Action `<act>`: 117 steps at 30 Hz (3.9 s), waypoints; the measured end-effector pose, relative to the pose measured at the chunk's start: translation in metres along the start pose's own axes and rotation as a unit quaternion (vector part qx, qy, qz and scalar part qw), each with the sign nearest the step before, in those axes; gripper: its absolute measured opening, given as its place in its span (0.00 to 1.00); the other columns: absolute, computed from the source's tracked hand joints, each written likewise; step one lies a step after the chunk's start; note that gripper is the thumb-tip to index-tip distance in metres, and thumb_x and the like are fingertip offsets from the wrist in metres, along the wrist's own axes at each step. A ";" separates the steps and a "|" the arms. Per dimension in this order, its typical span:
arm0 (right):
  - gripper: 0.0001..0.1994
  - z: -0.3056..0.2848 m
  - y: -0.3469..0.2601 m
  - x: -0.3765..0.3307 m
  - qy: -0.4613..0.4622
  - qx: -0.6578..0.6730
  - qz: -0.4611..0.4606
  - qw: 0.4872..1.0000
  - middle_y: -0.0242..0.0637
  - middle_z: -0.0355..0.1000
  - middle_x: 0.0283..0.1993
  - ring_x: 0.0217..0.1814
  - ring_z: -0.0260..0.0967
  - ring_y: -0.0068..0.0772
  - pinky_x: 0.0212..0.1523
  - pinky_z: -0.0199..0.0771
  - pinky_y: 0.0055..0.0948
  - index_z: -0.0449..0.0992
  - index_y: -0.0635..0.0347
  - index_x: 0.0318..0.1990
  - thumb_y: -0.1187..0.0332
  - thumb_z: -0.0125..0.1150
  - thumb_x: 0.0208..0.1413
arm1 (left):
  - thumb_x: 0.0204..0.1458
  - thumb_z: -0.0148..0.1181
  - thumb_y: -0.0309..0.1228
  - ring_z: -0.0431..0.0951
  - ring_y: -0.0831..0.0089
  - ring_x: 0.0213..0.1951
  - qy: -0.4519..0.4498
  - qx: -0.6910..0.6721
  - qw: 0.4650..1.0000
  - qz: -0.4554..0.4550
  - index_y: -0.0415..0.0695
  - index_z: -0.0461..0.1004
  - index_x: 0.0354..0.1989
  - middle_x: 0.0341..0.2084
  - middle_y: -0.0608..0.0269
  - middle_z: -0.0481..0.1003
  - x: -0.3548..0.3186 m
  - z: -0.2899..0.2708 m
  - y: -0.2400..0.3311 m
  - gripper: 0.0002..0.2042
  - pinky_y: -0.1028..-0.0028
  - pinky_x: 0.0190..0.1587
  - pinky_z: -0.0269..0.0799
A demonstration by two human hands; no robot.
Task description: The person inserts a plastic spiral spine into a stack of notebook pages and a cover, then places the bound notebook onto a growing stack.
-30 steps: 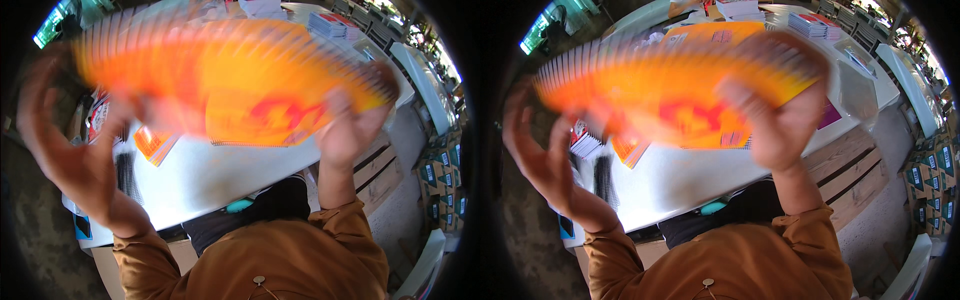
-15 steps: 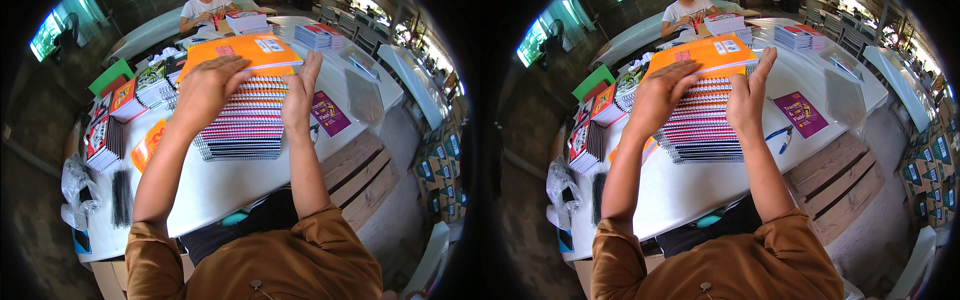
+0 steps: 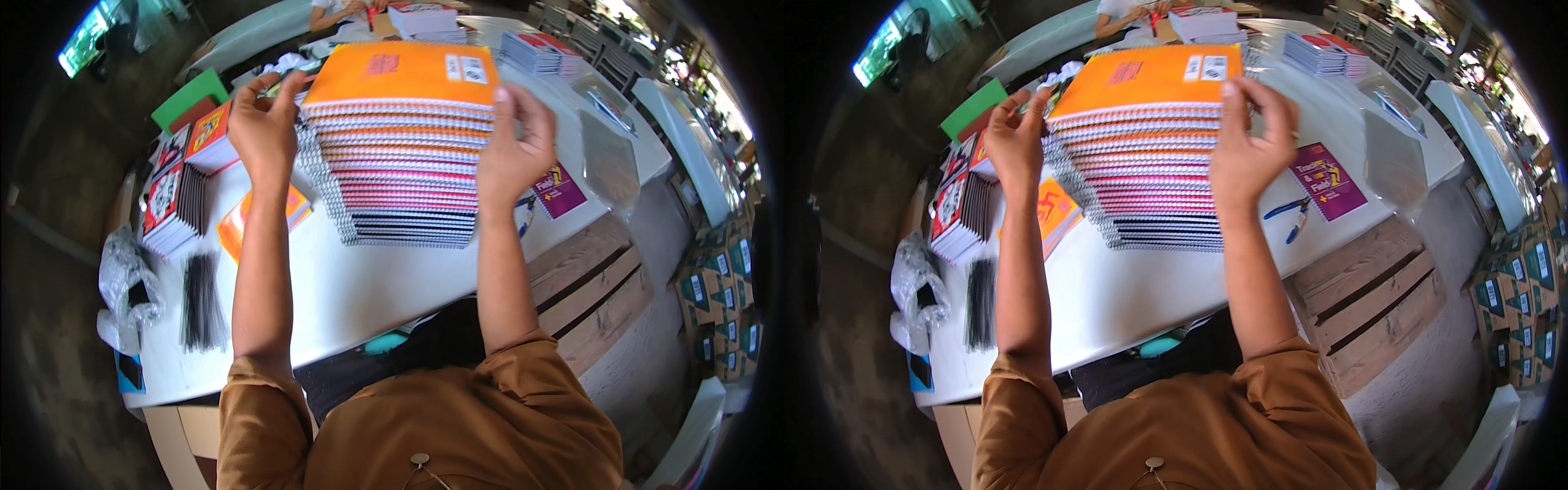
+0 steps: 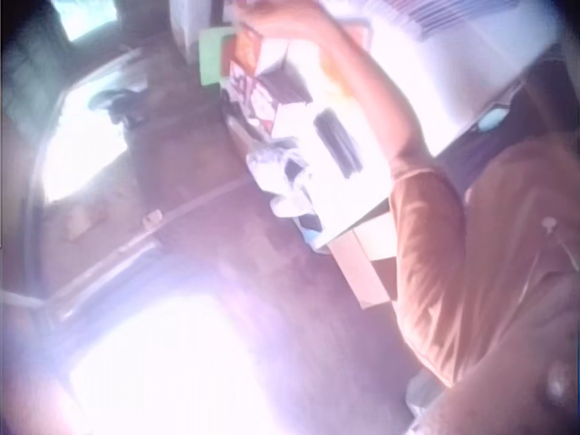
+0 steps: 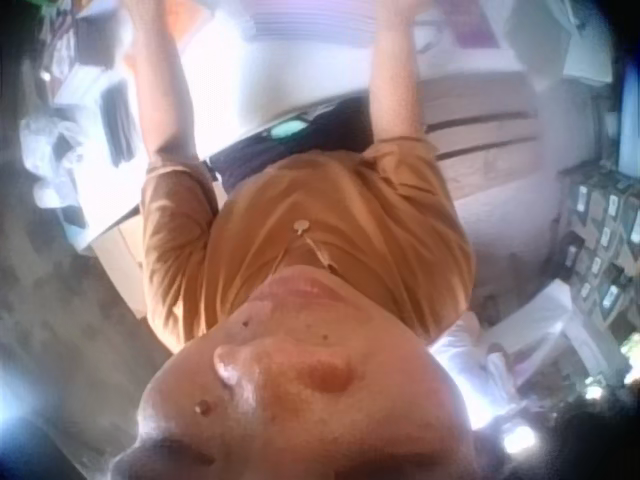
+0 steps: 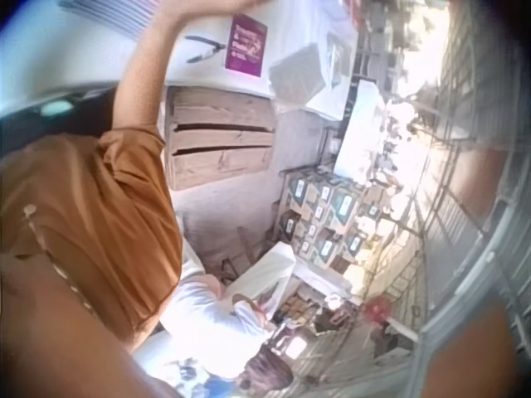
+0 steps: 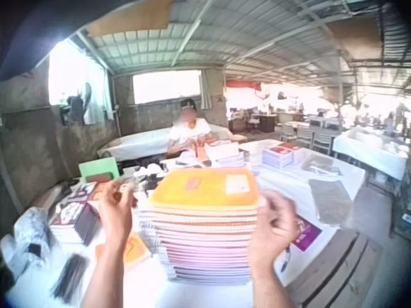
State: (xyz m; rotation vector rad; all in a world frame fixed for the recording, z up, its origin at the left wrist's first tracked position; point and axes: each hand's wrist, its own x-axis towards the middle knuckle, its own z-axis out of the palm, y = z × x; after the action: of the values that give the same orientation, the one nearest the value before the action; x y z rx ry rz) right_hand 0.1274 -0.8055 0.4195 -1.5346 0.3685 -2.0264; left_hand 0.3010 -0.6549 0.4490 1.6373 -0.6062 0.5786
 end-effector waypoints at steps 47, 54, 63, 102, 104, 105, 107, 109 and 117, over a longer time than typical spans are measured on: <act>0.13 -0.049 -0.010 -0.159 -0.589 0.257 0.333 0.690 0.38 0.76 0.39 0.39 0.70 0.20 0.43 0.71 0.20 0.75 0.64 0.44 0.80 0.55 0.50 | 0.50 0.54 0.39 0.74 0.54 0.37 -0.112 0.610 0.764 -0.179 0.42 0.68 0.41 0.36 0.52 0.72 -0.113 -0.273 -0.215 0.15 0.59 0.37 0.70; 0.11 -0.054 -0.002 -0.163 -0.565 0.227 0.379 0.697 0.38 0.75 0.37 0.35 0.69 0.20 0.40 0.71 0.20 0.75 0.69 0.42 0.76 0.59 0.50 | 0.52 0.48 0.31 0.71 0.75 0.28 -0.092 0.021 0.952 -0.292 0.42 0.68 0.39 0.30 0.60 0.72 -0.108 -0.249 -0.161 0.10 0.78 0.29 0.67; 0.11 -0.052 -0.003 -0.164 -0.559 0.194 0.393 0.704 0.37 0.74 0.38 0.36 0.69 0.20 0.41 0.71 0.21 0.75 0.68 0.42 0.77 0.60 0.49 | 0.58 0.46 0.44 0.57 0.82 0.25 -0.343 -0.014 0.900 -0.269 0.41 0.67 0.28 0.23 0.70 0.63 -0.136 -0.197 -0.086 0.17 0.81 0.28 0.57; 0.22 -0.062 -0.010 -0.176 -0.558 0.243 0.120 0.785 0.42 0.73 0.45 0.47 0.72 0.40 0.47 0.73 0.28 0.73 0.63 0.47 0.87 0.53 0.40 | 0.38 0.66 0.43 0.64 0.58 0.52 -0.454 0.434 0.749 0.212 0.44 0.66 0.45 0.46 0.57 0.67 -0.099 -0.166 -0.034 0.26 0.59 0.53 0.54; 0.21 -0.061 -0.014 -0.178 -0.540 0.243 0.120 0.797 0.43 0.73 0.44 0.46 0.72 0.39 0.46 0.74 0.28 0.73 0.63 0.46 0.86 0.53 0.41 | 0.37 0.60 0.57 0.53 0.43 0.59 -0.175 0.442 0.830 0.294 0.41 0.54 0.58 0.58 0.43 0.53 -0.123 -0.159 -0.056 0.44 0.46 0.59 0.38; 0.21 -0.060 -0.017 -0.181 -0.537 0.249 0.120 0.797 0.43 0.73 0.44 0.46 0.72 0.39 0.46 0.74 0.28 0.73 0.63 0.46 0.86 0.53 0.41 | 0.36 0.54 0.62 0.49 0.39 0.60 -0.248 0.437 0.811 0.298 0.38 0.51 0.59 0.58 0.37 0.50 -0.155 -0.168 -0.078 0.47 0.42 0.57 0.33; 0.19 -0.062 -0.021 -0.184 -0.541 0.229 0.152 0.795 0.42 0.73 0.44 0.44 0.73 0.39 0.45 0.74 0.28 0.73 0.63 0.46 0.85 0.53 0.42 | 0.35 0.43 0.71 0.43 0.31 0.61 -0.398 0.406 0.772 0.286 0.31 0.45 0.61 0.58 0.25 0.44 -0.219 -0.185 -0.124 0.56 0.33 0.54 0.22; 0.18 -0.065 -0.020 -0.185 -0.531 0.248 0.097 0.805 0.43 0.73 0.44 0.44 0.73 0.39 0.44 0.74 0.28 0.73 0.65 0.46 0.83 0.54 0.43 | 0.34 0.39 0.74 0.35 0.32 0.62 -0.263 0.417 0.756 0.430 0.30 0.39 0.62 0.59 0.25 0.37 -0.195 -0.185 -0.119 0.59 0.34 0.54 0.19; 0.19 -0.064 -0.024 -0.195 -0.514 0.237 0.078 0.821 0.44 0.72 0.46 0.45 0.72 0.39 0.44 0.74 0.31 0.73 0.65 0.47 0.79 0.59 0.42 | 0.42 0.42 0.67 0.34 0.32 0.62 -0.225 0.301 0.803 0.462 0.28 0.46 0.59 0.60 0.26 0.39 -0.234 -0.177 -0.156 0.50 0.37 0.56 0.18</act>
State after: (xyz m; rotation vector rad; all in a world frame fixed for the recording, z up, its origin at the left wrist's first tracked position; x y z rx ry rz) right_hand 0.0959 -0.6792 0.2583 -1.8918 -0.4052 -0.8166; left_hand 0.2274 -0.4443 0.2033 2.0305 -1.7718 1.1844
